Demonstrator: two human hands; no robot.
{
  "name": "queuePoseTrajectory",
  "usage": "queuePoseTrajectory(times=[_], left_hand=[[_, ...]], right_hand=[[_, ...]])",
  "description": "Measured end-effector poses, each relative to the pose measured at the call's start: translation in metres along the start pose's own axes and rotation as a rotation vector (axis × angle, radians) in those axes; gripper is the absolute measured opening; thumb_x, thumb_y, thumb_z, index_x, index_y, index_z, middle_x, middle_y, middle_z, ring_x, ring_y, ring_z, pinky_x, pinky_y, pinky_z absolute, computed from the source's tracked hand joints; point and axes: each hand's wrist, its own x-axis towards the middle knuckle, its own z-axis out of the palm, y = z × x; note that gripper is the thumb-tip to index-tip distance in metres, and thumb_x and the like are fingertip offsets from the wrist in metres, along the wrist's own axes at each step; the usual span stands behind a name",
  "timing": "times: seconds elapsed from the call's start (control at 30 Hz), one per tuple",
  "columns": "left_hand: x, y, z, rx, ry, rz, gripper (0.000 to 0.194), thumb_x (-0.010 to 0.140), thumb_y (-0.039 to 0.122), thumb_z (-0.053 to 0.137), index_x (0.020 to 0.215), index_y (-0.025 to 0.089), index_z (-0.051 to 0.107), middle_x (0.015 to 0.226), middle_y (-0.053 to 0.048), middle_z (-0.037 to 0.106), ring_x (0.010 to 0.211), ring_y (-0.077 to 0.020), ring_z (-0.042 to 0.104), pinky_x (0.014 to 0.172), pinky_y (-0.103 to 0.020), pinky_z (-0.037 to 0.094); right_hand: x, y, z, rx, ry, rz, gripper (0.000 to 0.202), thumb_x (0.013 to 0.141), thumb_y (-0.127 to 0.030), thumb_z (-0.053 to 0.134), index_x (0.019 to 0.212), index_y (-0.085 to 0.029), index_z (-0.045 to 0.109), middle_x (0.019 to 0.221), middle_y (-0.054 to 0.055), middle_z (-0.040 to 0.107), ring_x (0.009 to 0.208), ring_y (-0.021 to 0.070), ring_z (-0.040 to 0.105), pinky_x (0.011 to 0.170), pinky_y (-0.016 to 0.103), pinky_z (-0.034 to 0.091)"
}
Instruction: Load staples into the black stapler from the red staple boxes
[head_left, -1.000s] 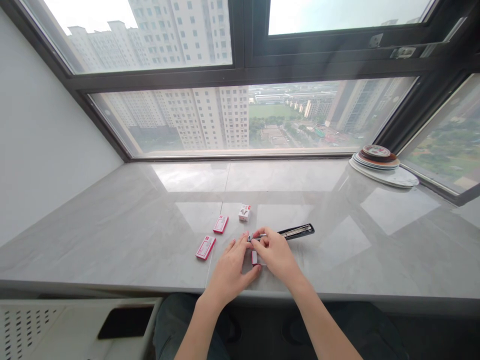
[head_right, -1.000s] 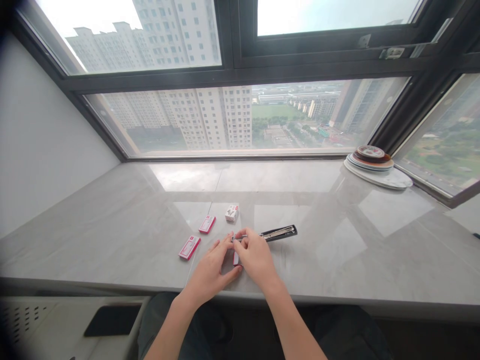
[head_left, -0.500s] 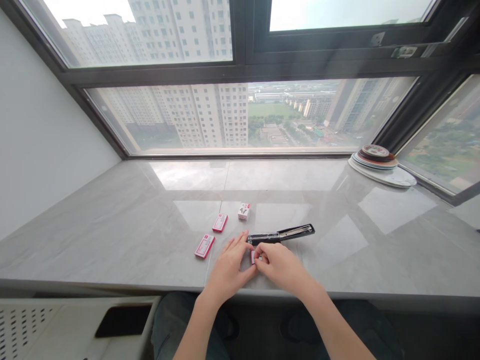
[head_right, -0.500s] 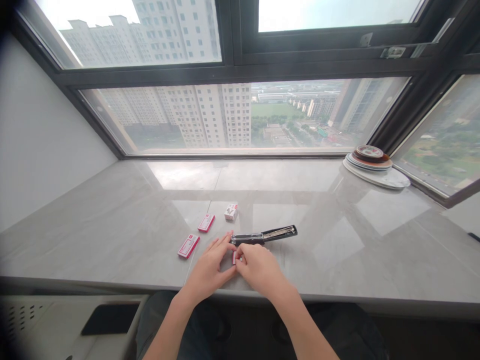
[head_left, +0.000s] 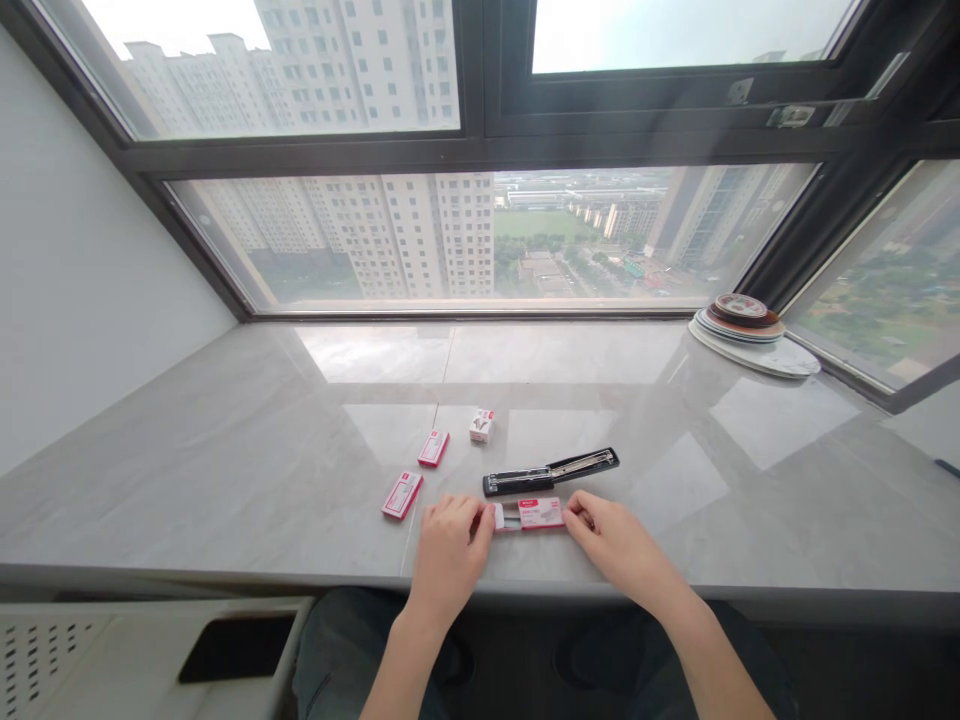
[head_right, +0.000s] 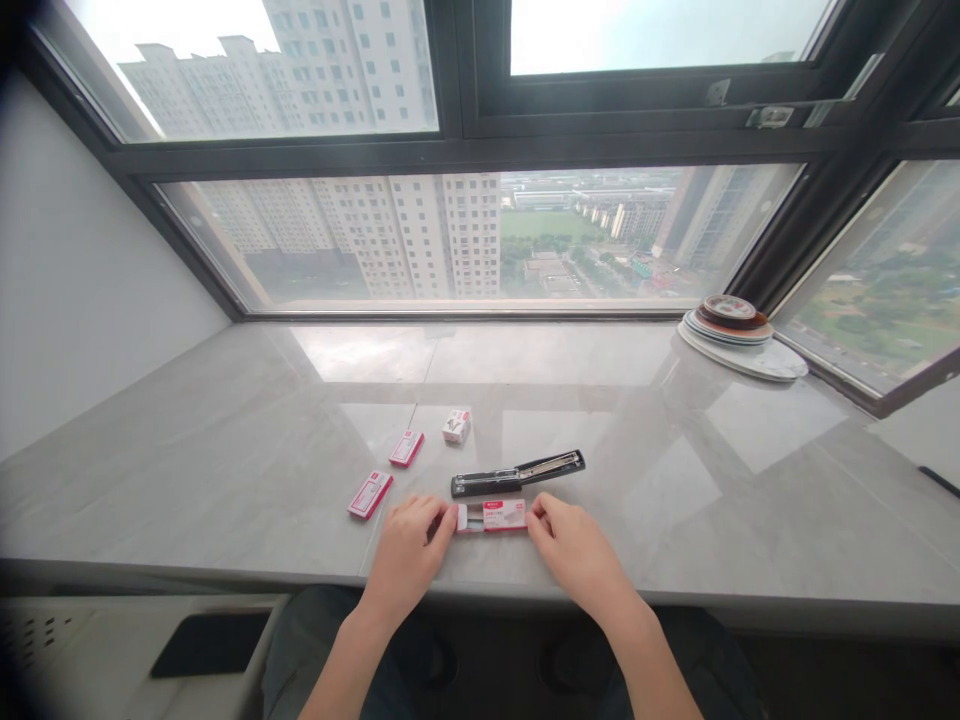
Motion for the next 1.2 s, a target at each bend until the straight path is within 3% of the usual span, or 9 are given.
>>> queuePoseTrajectory(times=[0.1,0.2,0.3,0.4,0.57,0.8,0.93,1.07,1.2], left_hand=[[0.0,0.008,0.01,0.022,0.036,0.006,0.031,0.106,0.032,0.042,0.082,0.024,0.061,0.082,-0.004,0.066,0.085,-0.0235,0.061,0.077,-0.038,0.043],[0.0,0.015,0.014,-0.002,0.068,-0.036,0.028,0.106,0.032,0.042,0.092,0.025,0.064,0.086,-0.003,0.067,0.084,-0.0228,0.062,0.077,-0.037,0.043],[0.001,0.02,0.015,-0.016,0.07,-0.024,0.025,0.106,0.035,0.044,0.117,0.029,0.066,0.096,-0.004,0.068,0.09,-0.0232,0.064,0.081,-0.038,0.044],[0.002,0.023,0.018,0.014,0.061,-0.002,0.032,0.105,0.037,0.047,0.132,0.031,0.062,0.1,-0.005,0.068,0.097,-0.0257,0.064,0.084,-0.04,0.045],[0.003,0.024,0.02,0.035,0.06,0.001,0.033,0.103,0.038,0.049,0.132,0.031,0.063,0.101,-0.006,0.068,0.098,-0.027,0.063,0.082,-0.04,0.044],[0.002,0.027,0.019,0.06,0.038,-0.003,0.039,0.099,0.024,0.048,0.136,0.032,0.059,0.102,-0.006,0.068,0.095,-0.0277,0.061,0.08,-0.042,0.044],[0.002,0.033,0.019,0.054,0.052,0.0,0.036,0.096,0.026,0.053,0.13,0.032,0.061,0.098,-0.007,0.065,0.095,-0.0287,0.061,0.08,-0.043,0.044],[0.0,0.042,0.02,0.013,-0.008,0.085,0.032,0.089,0.031,0.068,0.121,0.032,0.065,0.101,-0.006,0.064,0.097,-0.028,0.061,0.084,-0.044,0.045],[-0.002,0.032,0.014,0.063,0.009,0.084,0.016,0.088,0.03,0.069,0.104,0.031,0.069,0.098,-0.005,0.062,0.096,-0.0277,0.059,0.085,-0.044,0.046]], right_hand=[[0.002,-0.006,0.012,0.075,-0.032,-0.065,0.03,0.098,-0.044,0.048,0.081,-0.023,0.061,0.068,-0.001,0.065,0.061,0.0166,0.053,0.058,0.028,0.034],[0.004,0.002,0.011,0.171,-0.037,0.02,0.033,0.095,-0.052,0.055,0.083,-0.022,0.061,0.063,-0.002,0.059,0.057,0.0152,0.052,0.055,0.027,0.034],[0.009,0.026,-0.009,0.314,-0.014,0.195,0.045,0.088,-0.061,0.062,0.108,-0.022,0.061,0.06,-0.006,0.052,0.044,0.0127,0.045,0.045,0.026,0.031],[0.019,0.041,-0.037,0.499,0.006,0.2,0.065,0.082,-0.064,0.069,0.131,-0.024,0.055,0.072,-0.005,0.057,0.042,0.0091,0.039,0.043,0.025,0.03],[0.052,0.015,-0.056,0.546,-0.035,-0.052,0.053,0.077,-0.06,0.077,0.109,-0.019,0.068,0.086,0.003,0.064,0.059,0.0101,0.043,0.049,0.024,0.029],[0.09,-0.044,-0.023,0.235,-0.147,-0.325,0.034,0.074,-0.05,0.08,0.087,-0.02,0.073,0.061,-0.007,0.047,0.06,0.0107,0.039,0.057,0.024,0.031],[0.093,-0.049,-0.017,0.139,-0.175,-0.367,0.027,0.075,-0.044,0.079,0.088,-0.021,0.074,0.062,-0.008,0.049,0.059,0.0105,0.041,0.057,0.023,0.032],[0.091,-0.043,-0.016,0.085,-0.114,-0.356,0.023,0.081,-0.041,0.073,0.093,-0.021,0.073,0.062,-0.007,0.05,0.059,0.0113,0.045,0.057,0.024,0.031],[0.091,-0.035,-0.017,0.069,-0.05,-0.299,0.026,0.081,-0.043,0.073,0.095,-0.021,0.072,0.062,-0.007,0.05,0.06,0.0122,0.046,0.059,0.025,0.032]])
